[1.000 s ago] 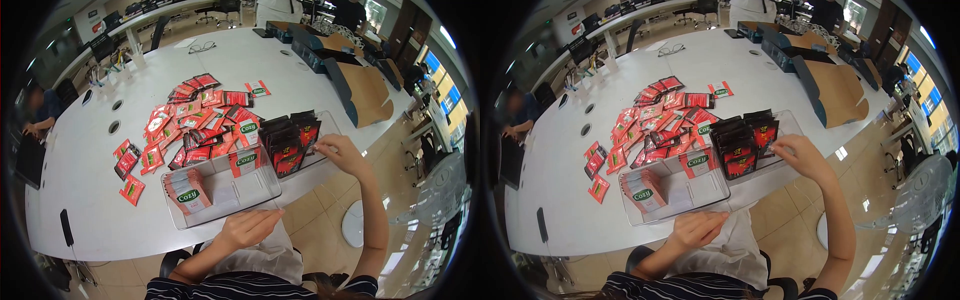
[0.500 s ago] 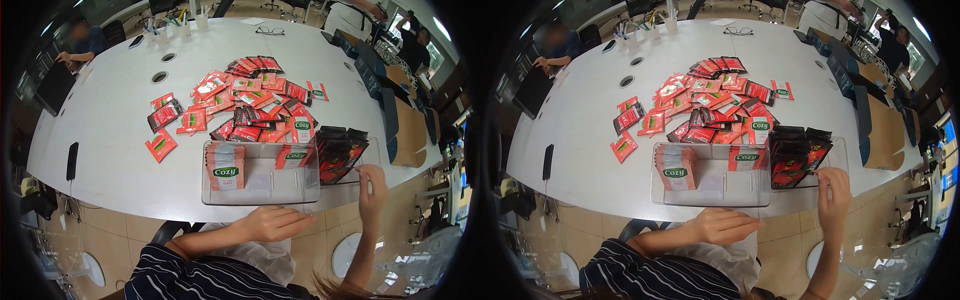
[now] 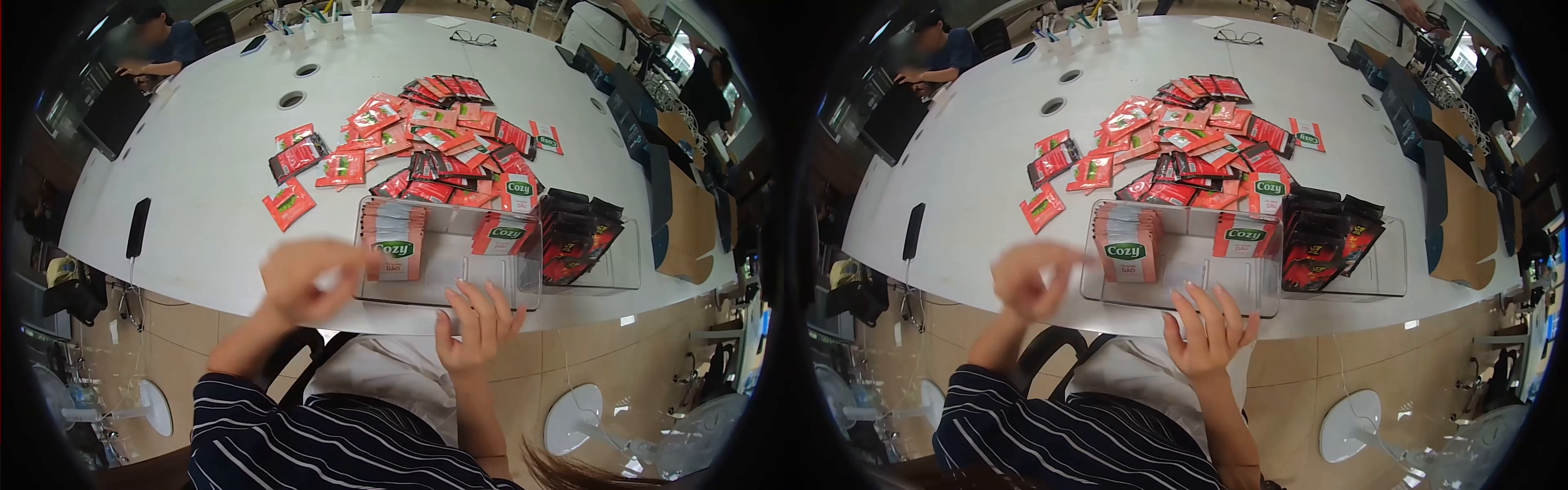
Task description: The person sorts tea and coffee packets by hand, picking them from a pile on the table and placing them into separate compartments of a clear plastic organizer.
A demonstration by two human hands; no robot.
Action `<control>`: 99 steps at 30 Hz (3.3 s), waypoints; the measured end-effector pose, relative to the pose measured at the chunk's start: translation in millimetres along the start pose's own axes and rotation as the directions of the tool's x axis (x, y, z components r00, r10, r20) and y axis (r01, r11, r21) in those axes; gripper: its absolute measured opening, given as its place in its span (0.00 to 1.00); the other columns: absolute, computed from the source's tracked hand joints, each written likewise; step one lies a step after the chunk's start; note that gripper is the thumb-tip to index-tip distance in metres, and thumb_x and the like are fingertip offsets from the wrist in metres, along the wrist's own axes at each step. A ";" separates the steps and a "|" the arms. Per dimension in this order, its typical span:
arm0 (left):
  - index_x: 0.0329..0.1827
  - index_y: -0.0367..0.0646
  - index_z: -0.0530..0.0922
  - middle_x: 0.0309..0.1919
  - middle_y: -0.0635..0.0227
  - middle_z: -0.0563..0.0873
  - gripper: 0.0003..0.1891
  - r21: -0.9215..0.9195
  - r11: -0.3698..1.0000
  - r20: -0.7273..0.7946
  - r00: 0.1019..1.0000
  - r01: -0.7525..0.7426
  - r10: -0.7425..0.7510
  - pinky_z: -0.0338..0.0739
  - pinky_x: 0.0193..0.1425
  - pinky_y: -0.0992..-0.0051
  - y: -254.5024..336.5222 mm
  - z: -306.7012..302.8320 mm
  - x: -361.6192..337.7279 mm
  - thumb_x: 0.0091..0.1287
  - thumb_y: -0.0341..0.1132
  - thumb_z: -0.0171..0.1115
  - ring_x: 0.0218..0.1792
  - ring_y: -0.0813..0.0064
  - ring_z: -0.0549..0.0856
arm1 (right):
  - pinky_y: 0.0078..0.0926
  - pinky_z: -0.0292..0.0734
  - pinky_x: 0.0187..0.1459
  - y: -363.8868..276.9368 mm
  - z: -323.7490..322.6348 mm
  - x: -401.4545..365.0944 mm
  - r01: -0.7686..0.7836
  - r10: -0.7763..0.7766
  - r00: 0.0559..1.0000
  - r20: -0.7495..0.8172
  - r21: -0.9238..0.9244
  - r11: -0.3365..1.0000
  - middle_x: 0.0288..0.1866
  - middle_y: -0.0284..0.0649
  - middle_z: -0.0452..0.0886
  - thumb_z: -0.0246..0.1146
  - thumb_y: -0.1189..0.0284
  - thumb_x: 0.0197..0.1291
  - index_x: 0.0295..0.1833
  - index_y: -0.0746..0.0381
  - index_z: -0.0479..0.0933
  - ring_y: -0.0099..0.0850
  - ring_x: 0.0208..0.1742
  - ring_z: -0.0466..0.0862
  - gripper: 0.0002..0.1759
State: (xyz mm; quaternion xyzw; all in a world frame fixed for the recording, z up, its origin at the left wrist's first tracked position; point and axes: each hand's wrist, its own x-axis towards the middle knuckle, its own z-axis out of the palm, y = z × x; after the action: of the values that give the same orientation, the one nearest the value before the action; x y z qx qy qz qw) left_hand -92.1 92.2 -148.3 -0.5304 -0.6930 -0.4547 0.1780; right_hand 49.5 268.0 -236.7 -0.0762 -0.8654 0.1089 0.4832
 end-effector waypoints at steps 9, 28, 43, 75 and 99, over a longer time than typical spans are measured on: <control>0.46 0.39 0.82 0.41 0.63 0.87 0.08 0.184 0.946 0.251 0.918 0.268 -0.309 0.80 0.43 0.73 -130.9 -13.8 77.8 0.66 0.27 0.59 0.41 0.71 0.86 | 0.46 0.37 0.74 3.1 20.5 -8.5 0.057 -0.066 0.991 -0.113 -0.089 0.994 0.45 0.31 0.81 0.58 0.59 0.61 0.43 0.51 0.81 0.39 0.61 0.72 0.11; 0.49 0.52 0.83 0.33 0.61 0.86 0.14 0.428 0.898 0.369 0.927 -0.103 -0.069 0.78 0.38 0.62 -222.3 87.6 138.9 0.61 0.33 0.58 0.34 0.56 0.84 | 0.46 0.39 0.73 3.2 22.5 -9.4 0.074 -0.089 0.987 -0.133 -0.117 0.990 0.43 0.33 0.79 0.56 0.62 0.60 0.43 0.53 0.80 0.40 0.59 0.73 0.11; 0.57 0.44 0.75 0.37 0.57 0.85 0.22 0.449 0.894 0.442 0.872 -0.011 -0.211 0.78 0.39 0.63 -178.1 55.0 85.2 0.64 0.46 0.62 0.37 0.56 0.84 | 0.46 0.40 0.74 2.4 22.8 -9.5 0.059 -0.074 0.988 -0.132 -0.112 0.992 0.43 0.33 0.80 0.56 0.63 0.59 0.43 0.53 0.79 0.41 0.60 0.73 0.11; 0.55 0.35 0.77 0.25 0.60 0.80 0.15 0.062 0.971 0.159 0.958 0.232 -0.240 0.71 0.32 0.72 -209.5 59.0 111.7 0.71 0.34 0.52 0.25 0.77 0.76 | 0.45 0.42 0.73 0.2 22.0 -8.0 0.027 -0.042 0.987 -0.153 -0.103 0.994 0.43 0.32 0.79 0.59 0.64 0.54 0.41 0.50 0.82 0.38 0.58 0.75 0.11; 0.50 0.32 0.77 0.24 0.80 0.71 0.14 -0.496 0.815 0.377 0.920 0.301 -0.111 0.61 0.28 0.85 -29.2 -3.2 92.9 0.75 0.35 0.50 0.27 0.91 0.66 | 0.31 0.72 0.58 -20.9 -17.7 117.2 0.442 -0.458 0.889 -0.019 -0.228 0.868 0.53 0.33 0.83 0.62 0.71 0.54 0.45 0.57 0.84 0.34 0.56 0.80 0.13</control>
State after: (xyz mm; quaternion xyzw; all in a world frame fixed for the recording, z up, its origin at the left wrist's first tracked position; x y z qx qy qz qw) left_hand -153.8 142.2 -91.8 -0.5481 -0.6088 -0.5536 -0.1500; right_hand 3.0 277.6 -126.1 0.0714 -0.8479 -0.1045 0.5148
